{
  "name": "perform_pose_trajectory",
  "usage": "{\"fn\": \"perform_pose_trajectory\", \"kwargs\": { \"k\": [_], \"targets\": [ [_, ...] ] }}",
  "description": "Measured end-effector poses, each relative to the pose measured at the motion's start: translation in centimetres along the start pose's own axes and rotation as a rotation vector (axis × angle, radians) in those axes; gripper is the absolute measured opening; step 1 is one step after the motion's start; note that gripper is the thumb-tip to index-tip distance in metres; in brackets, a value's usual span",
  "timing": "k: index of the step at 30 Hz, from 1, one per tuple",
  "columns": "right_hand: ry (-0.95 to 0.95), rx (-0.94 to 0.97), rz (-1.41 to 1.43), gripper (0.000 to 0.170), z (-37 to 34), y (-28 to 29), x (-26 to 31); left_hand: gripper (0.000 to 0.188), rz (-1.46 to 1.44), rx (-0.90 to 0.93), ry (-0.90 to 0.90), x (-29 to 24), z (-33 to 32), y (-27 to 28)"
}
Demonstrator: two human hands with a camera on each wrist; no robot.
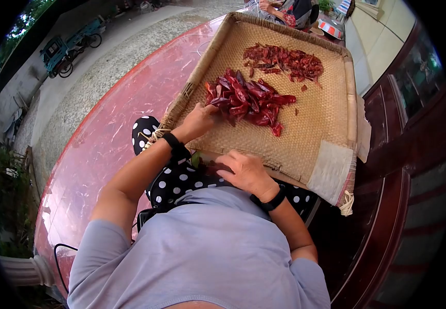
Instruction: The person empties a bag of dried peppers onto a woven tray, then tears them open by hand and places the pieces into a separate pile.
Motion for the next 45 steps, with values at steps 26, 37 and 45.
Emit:
{"fn": "perform_pose_trajectory", "kwargs": {
  "k": [26,37,45],
  "targets": [
    [-0.178,-0.331,0.312,0.021,1.9,1.3,-4.5,0.024,-0.409,0.422,0.022,-2.4,-4.1,2.6],
    [0.064,-0.125,0.113,0.017,0.9,0.2,-2.3,0.040,-0.115,0.215,-0.101,-0.5,-1.6,-1.1],
    [-0.095,-0.186,0.242,0.011,1.3,1.6,-3.8,0.034,-0.399,0.303,0.137,-1.4,-2.1,0.6]
  ]
}}
Point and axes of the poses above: each hand's wrist, its own z-axis towards the middle knuckle, its own y-axis out of the back of the hand, x = y × z, the point moved 4 cm from there along z, towards the middle knuckle, and after that the axes turned 8 degrees about z, right-handed, at the moved point
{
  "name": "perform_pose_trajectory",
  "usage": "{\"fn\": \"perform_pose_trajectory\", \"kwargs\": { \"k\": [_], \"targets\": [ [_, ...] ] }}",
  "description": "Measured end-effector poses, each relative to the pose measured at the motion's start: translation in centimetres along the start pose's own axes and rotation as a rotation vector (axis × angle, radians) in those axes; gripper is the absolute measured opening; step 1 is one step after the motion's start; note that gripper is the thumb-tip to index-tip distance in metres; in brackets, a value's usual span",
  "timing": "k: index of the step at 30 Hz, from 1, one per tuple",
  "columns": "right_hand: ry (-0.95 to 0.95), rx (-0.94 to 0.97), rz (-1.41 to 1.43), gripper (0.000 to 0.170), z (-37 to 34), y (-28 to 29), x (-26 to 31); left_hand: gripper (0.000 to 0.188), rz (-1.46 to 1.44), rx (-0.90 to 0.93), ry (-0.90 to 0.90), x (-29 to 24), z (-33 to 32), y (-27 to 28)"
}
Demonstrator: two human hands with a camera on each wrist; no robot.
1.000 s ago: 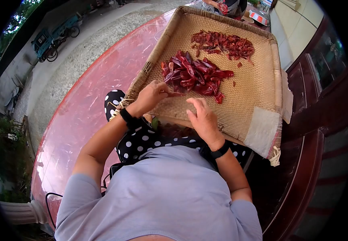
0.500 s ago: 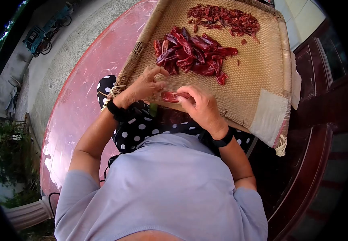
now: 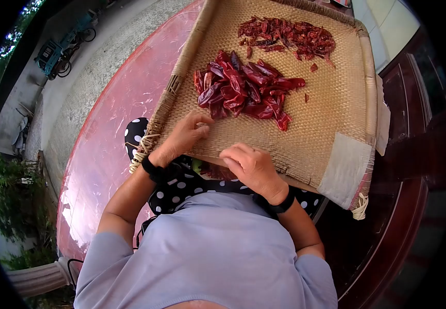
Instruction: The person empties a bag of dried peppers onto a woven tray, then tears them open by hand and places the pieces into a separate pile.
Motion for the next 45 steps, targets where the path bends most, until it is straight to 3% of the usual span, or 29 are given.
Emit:
{"fn": "perform_pose_trajectory", "kwargs": {
  "k": [1,6,10,13,16,19,23,26,28,31,32,33,35,38,43,45],
  "targets": [
    [-0.017,-0.010,-0.001,0.011,0.2,0.3,0.1,0.033,-0.128,0.072,0.120,-0.4,-0.3,0.1],
    [-0.032,0.017,0.044,0.010,1.9,1.4,0.7,0.047,0.357,-0.093,-0.149,0.5,0.8,-0.9],
    [0.022,0.034,-0.072,0.009,3.4,2.6,1.1,0.046,0.231,-0.148,-0.157,0.2,0.9,-1.0],
    [0.029,-0.022,-0.105,0.010,4.4,4.0,1.3,0.041,-0.115,-0.100,0.136,0.5,-0.2,-0.7],
    [-0.056,-0.138,0.032,0.014,5.8,4.9,1.1,0.036,-0.253,-0.029,0.293,0.4,-1.1,-0.4],
    [-0.199,-0.221,0.275,0.017,7.4,5.9,1.2,0.033,0.195,-0.054,0.030,-0.6,-0.3,0.0],
    [-0.132,-0.261,0.598,0.015,10.3,7.2,1.5,0.026,0.256,-0.240,-0.111,-0.2,-0.2,-0.8],
    [-0.187,-0.195,0.590,0.016,11.4,6.4,-1.6,0.023,0.248,-0.217,-0.012,-0.7,-0.1,-0.7],
    [-0.241,-0.136,0.602,0.016,11.1,4.5,-4.6,0.019,0.176,-0.230,0.026,0.1,0.1,-0.9],
    [-0.314,-0.057,0.404,0.016,10.4,2.1,-5.6,0.013,0.072,-0.208,0.036,0.8,0.1,-0.7],
    [-0.180,-0.041,0.273,0.016,10.4,1.7,-5.4,0.011,0.035,-0.194,0.026,0.7,0.1,-0.4],
    [-0.174,0.032,0.174,0.021,10.0,1.3,-5.4,0.011,-0.058,-0.136,0.096,0.9,0.2,-0.2],
    [-0.066,0.087,0.167,0.029,9.9,0.5,-5.0,0.010,-0.255,-0.018,0.253,0.7,0.1,0.8],
    [0.125,0.163,0.000,0.038,9.5,-0.1,-3.9,0.010,-0.411,0.054,0.239,-0.5,-0.4,2.3],
    [0.079,0.091,0.123,0.038,9.5,0.5,-4.0,0.006,-0.484,0.111,0.241,-2.6,-0.5,3.6],
    [0.116,0.022,0.181,0.038,9.6,1.3,-4.2,0.004,-0.672,0.160,0.228,-2.8,-0.1,3.7]
  ]
}}
Point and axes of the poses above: each hand's wrist, its own z-axis towards the middle knuckle, its own y-axis out of the back of the hand, x = y × z, the point moved 4 cm from there along z, towards the middle knuckle, and after that the axes turned 8 degrees about z, right-handed, at the moved point
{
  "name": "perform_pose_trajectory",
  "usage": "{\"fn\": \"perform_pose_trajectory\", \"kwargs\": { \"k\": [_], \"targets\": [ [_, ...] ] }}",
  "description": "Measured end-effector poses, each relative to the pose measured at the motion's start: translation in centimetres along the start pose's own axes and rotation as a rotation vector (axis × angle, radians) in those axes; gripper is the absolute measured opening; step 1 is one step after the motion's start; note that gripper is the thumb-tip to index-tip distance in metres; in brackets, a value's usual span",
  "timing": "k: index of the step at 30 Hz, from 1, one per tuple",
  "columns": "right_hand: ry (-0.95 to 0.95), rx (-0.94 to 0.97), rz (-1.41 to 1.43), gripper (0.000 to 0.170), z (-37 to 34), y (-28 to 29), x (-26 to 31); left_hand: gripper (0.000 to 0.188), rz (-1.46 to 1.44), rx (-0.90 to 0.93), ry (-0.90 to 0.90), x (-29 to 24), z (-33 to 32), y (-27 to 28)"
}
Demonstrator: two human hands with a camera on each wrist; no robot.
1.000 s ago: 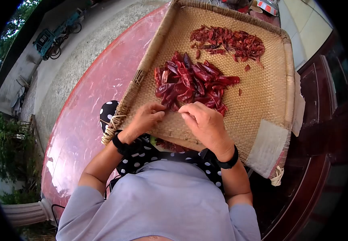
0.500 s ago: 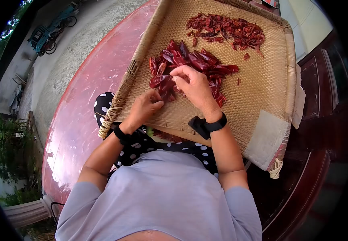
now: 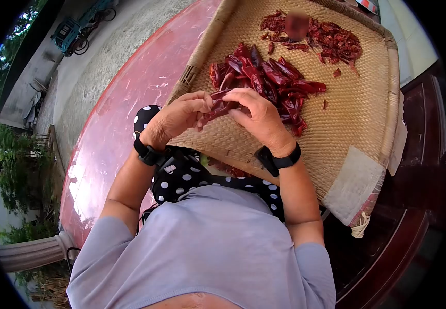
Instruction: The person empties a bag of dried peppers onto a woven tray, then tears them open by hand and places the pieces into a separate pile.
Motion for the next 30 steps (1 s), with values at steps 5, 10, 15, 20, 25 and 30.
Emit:
{"fn": "perform_pose_trajectory", "kwargs": {
  "k": [5,10,15,20,25,30],
  "targets": [
    [-0.036,-0.120,-0.062,0.039,-0.5,1.5,-0.6,0.006,-0.144,0.124,-0.035,-0.5,2.2,0.5],
    [-0.168,-0.088,0.124,0.029,-0.8,2.2,-1.4,0.009,-0.265,0.214,-0.064,0.4,3.7,0.4],
    [-0.222,-0.180,0.360,0.020,-1.1,2.3,-2.8,0.019,-0.546,0.101,-0.159,0.6,3.9,0.4],
    [-0.412,-0.030,0.744,0.023,-1.5,2.5,-1.7,0.025,0.361,-0.305,-0.127,1.2,3.7,2.3],
    [-0.381,0.340,0.700,0.028,-1.5,0.1,0.5,0.046,1.143,-0.402,-0.258,1.9,3.4,0.1],
    [-0.396,0.717,0.571,0.024,-2.3,-2.5,2.2,0.048,1.186,-0.246,-0.276,2.6,3.0,0.0]
  ]
}}
Point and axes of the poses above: each hand's wrist, its own z-axis towards the middle knuckle, its own y-axis out of the back of the hand, x = y × z, the point moved 4 cm from there along z, towards the middle knuckle, and after that the axes turned 8 degrees about z, right-handed, at the moved point
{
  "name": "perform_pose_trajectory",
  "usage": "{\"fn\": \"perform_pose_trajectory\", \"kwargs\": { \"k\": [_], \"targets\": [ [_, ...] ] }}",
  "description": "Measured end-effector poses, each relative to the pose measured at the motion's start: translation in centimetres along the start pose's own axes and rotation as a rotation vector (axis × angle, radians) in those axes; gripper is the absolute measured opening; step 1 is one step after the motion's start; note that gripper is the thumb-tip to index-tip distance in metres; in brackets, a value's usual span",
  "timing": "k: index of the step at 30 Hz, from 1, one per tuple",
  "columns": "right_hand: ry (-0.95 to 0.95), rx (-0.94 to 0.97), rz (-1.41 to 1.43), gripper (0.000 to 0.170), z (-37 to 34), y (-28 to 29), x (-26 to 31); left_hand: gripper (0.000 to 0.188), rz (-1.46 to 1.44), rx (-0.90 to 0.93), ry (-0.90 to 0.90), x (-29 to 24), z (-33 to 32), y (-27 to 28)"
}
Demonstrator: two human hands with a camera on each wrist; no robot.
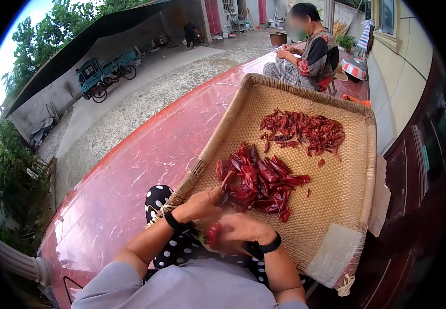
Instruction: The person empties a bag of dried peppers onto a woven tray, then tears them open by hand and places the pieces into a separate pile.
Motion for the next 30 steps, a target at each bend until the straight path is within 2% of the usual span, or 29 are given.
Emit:
{"fn": "perform_pose_trajectory", "kwargs": {
  "k": [2,3,6,8,12,15,17,18,20,22,24,26,28,30],
  "targets": [
    [0.015,0.096,-0.242,0.026,0.7,-0.2,-0.8,0.043,-0.020,0.005,0.009,0.2,-0.2,0.2],
    [-0.009,0.115,-0.225,0.024,0.8,-0.5,-1.8,0.040,-0.018,-0.023,-0.006,0.2,-0.3,0.3],
    [0.004,0.089,-0.391,0.031,0.9,-1.1,-1.7,0.033,-0.051,-0.083,-0.041,0.3,-0.8,0.6],
    [0.090,0.048,-0.623,0.032,1.0,-1.3,-0.9,0.030,-0.121,-0.102,-0.059,0.0,-1.3,1.5],
    [0.065,0.028,-0.656,0.034,0.9,-1.2,-1.0,0.026,-0.370,-0.032,0.131,-0.6,-2.2,3.2],
    [0.154,-0.083,-0.427,0.024,0.8,0.0,-3.1,0.024,-0.572,-0.034,0.170,-0.7,-2.7,3.8],
    [0.023,-0.325,-0.230,0.021,0.7,1.4,-2.6,0.024,-0.717,-0.073,0.170,-0.8,-3.0,3.8],
    [-0.046,-0.445,-0.127,0.021,0.5,1.9,-2.6,0.023,-0.761,-0.101,0.157,-0.9,-2.9,3.7],
    [-0.006,-0.624,0.101,0.030,0.4,3.3,-3.3,0.023,-0.852,-0.150,0.135,-1.2,-2.6,3.4],
    [0.035,-0.791,0.322,0.033,-0.4,3.7,-2.4,0.021,-0.935,-0.068,0.084,-1.9,-2.6,3.2],
    [0.169,-0.746,0.357,0.034,-0.5,4.1,-1.9,0.020,-0.922,-0.011,0.104,-2.5,-2.3,2.6],
    [0.263,-0.780,0.314,0.032,-0.7,4.6,-1.7,0.022,-0.966,0.015,0.042,-2.4,-2.0,1.8],
    [0.368,-0.844,0.326,0.028,-1.1,5.0,-1.6,0.023,-0.925,0.034,0.058,-2.4,-1.5,1.5],
    [0.384,-0.908,0.455,0.020,-1.9,5.7,-2.2,0.026,-0.700,0.000,0.021,-1.6,-1.1,0.9]
  ]
}}
Point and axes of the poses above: each hand's wrist, its own z-axis towards the middle knuckle, its own y-axis out of the back of the hand, x = y × z, the point moved 4 cm from there along z, towards the middle knuckle, and after that the axes turned 8 degrees about z, right-handed, at the moved point
